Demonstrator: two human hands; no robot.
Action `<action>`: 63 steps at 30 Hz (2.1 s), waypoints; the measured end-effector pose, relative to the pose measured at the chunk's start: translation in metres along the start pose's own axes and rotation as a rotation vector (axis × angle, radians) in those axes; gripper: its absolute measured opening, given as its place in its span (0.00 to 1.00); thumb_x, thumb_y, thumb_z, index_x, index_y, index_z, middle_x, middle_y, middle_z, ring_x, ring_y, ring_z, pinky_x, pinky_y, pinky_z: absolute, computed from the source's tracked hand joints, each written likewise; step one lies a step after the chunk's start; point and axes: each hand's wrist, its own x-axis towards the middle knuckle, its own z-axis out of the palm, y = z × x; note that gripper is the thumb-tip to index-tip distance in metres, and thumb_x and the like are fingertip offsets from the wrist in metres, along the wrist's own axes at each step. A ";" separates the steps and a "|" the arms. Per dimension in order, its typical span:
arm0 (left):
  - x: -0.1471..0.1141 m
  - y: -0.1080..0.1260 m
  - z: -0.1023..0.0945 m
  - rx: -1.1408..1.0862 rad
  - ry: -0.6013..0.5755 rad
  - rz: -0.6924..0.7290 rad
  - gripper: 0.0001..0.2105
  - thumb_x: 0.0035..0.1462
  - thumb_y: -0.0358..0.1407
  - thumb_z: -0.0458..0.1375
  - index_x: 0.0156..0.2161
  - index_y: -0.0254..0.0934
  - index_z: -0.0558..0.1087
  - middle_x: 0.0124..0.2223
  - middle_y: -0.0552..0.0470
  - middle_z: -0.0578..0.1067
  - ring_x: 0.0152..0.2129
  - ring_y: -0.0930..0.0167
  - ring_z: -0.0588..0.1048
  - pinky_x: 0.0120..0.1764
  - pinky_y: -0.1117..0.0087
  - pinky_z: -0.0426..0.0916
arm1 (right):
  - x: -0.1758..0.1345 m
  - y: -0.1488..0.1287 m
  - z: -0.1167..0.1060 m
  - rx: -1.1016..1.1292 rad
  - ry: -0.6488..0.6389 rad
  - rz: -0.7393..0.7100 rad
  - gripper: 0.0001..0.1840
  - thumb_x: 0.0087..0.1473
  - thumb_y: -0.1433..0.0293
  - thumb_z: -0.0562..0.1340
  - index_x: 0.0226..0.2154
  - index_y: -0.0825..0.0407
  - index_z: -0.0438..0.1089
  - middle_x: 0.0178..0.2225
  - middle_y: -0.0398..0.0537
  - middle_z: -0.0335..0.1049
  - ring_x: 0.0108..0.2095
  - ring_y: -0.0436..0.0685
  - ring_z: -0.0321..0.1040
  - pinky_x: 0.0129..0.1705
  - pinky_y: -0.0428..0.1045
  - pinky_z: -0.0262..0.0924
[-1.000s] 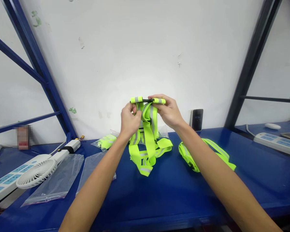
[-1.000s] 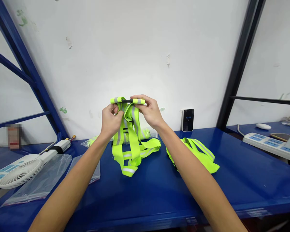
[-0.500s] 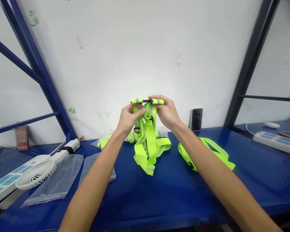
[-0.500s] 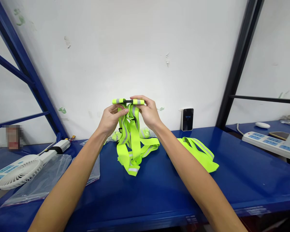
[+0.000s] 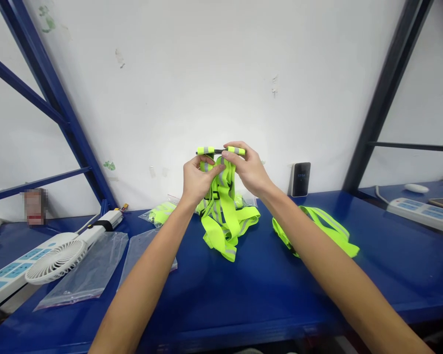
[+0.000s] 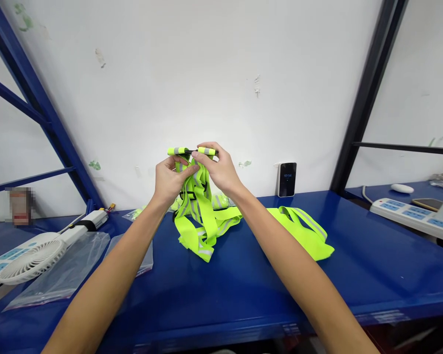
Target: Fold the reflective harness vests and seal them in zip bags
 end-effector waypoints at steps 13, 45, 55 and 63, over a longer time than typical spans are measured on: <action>-0.002 0.003 0.001 -0.134 -0.077 0.060 0.08 0.52 0.39 0.67 0.34 0.37 0.78 0.38 0.50 0.79 0.37 0.67 0.74 0.41 0.68 0.67 | 0.003 0.000 -0.009 0.108 0.018 -0.023 0.15 0.50 0.75 0.60 0.42 0.48 0.71 0.47 0.47 0.71 0.49 0.58 0.65 0.54 0.56 0.60; 0.008 0.018 -0.020 -0.819 -0.447 -0.404 0.22 0.47 0.20 0.61 0.49 0.36 0.75 0.32 0.53 0.77 0.30 0.73 0.76 0.37 0.72 0.71 | -0.001 -0.005 -0.005 0.251 0.102 0.151 0.14 0.51 0.62 0.69 0.25 0.53 0.67 0.26 0.42 0.64 0.26 0.48 0.58 0.30 0.47 0.56; 0.010 0.019 -0.024 -0.878 -0.439 -0.383 0.18 0.46 0.18 0.55 0.41 0.35 0.75 0.28 0.54 0.73 0.27 0.75 0.74 0.33 0.75 0.69 | -0.008 -0.019 0.005 0.613 -0.254 0.397 0.16 0.55 0.56 0.67 0.30 0.52 0.74 0.32 0.47 0.74 0.34 0.54 0.69 0.39 0.50 0.63; 0.012 0.018 -0.027 -0.741 -0.431 -0.363 0.17 0.47 0.22 0.58 0.43 0.36 0.74 0.29 0.54 0.74 0.25 0.73 0.75 0.31 0.72 0.69 | -0.008 -0.014 0.002 0.647 -0.311 0.445 0.16 0.53 0.56 0.70 0.35 0.52 0.75 0.36 0.47 0.75 0.36 0.54 0.70 0.42 0.51 0.64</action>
